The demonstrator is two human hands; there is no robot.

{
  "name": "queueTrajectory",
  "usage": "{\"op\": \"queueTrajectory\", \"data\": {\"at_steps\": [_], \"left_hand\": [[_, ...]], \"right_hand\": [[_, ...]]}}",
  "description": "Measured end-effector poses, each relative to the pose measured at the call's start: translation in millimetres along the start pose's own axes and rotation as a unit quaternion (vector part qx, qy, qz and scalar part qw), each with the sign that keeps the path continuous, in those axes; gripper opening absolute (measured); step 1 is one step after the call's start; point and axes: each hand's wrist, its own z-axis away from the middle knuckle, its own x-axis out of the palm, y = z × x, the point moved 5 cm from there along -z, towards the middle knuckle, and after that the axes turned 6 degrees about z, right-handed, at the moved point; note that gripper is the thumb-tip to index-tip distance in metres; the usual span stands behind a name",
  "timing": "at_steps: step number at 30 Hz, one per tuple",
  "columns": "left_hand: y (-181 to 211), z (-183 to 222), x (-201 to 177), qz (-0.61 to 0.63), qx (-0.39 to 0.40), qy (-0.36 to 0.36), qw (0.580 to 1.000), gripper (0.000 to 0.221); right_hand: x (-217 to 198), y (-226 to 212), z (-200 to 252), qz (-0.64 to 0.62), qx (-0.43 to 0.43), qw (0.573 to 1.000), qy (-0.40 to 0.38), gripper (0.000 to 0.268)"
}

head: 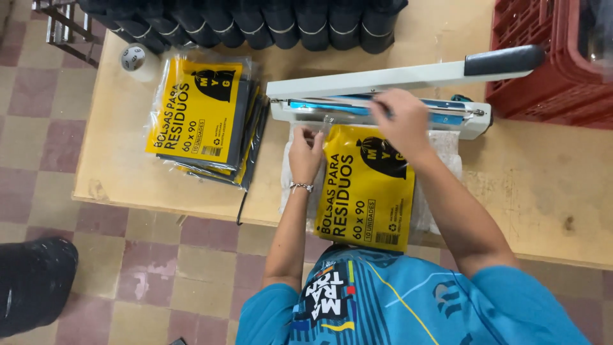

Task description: Sealing packs of yellow plastic bags using a manual heat sealer and placing them into a larger black bag.

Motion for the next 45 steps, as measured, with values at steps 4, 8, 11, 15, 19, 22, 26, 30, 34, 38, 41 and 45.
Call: {"op": "queueTrajectory", "data": {"at_steps": [4, 8, 11, 15, 19, 22, 26, 30, 34, 38, 41, 45], "left_hand": [[-13.5, -1.9, 0.4, -0.123, -0.053, -0.065, 0.989, 0.021], [-12.5, -9.9, 11.9, -0.133, -0.049, -0.074, 0.987, 0.019], [-11.5, -16.3, 18.0, -0.168, -0.066, -0.057, 0.982, 0.011], [-20.7, -39.7, 29.8, -0.188, -0.021, -0.018, 0.982, 0.009], [-21.8, -60.7, 38.2, -0.191, 0.009, 0.014, 0.982, 0.006], [-50.5, -77.3, 54.4, -0.225, 0.033, 0.029, 0.973, 0.008], [-43.3, -71.0, 52.3, -0.233, 0.052, 0.045, 0.97, 0.012], [-50.3, -80.4, 57.1, -0.208, 0.048, 0.067, 0.975, 0.014], [-47.2, -69.0, 50.0, -0.208, 0.03, 0.096, 0.973, 0.012], [-54.1, -73.2, 49.8, -0.207, 0.017, 0.096, 0.973, 0.013], [-58.3, -73.3, 49.5, -0.205, 0.012, 0.095, 0.974, 0.012], [-45.8, -67.0, 48.2, -0.197, 0.038, 0.112, 0.973, 0.014]], "right_hand": [[-26.0, 74.4, 87.3, 0.132, 0.376, 0.891, -0.215, 0.029], [43.9, 186.6, 195.9, 0.107, 0.5, 0.826, -0.237, 0.026], [67.3, 209.4, 210.3, 0.055, 0.531, 0.807, -0.253, 0.027], [35.9, 165.3, 164.5, 0.027, 0.51, 0.84, -0.181, 0.018], [14.9, 127.0, 115.0, 0.038, 0.441, 0.892, -0.096, 0.011], [30.0, 137.1, 116.8, 0.115, 0.347, 0.928, -0.069, 0.016], [9.1, 111.1, 97.4, 0.18, 0.299, 0.931, -0.109, 0.019], [-36.4, 61.5, 13.0, 0.229, 0.088, 0.969, -0.015, 0.005], [-45.7, 41.7, -76.6, 0.238, -0.076, 0.968, 0.017, 0.018], [2.4, 90.7, -76.8, 0.176, 0.107, 0.953, -0.221, 0.031], [28.5, 114.2, -47.7, 0.09, 0.275, 0.856, -0.427, 0.068], [47.6, 126.8, -20.1, 0.048, 0.327, 0.826, -0.456, 0.084]]}}
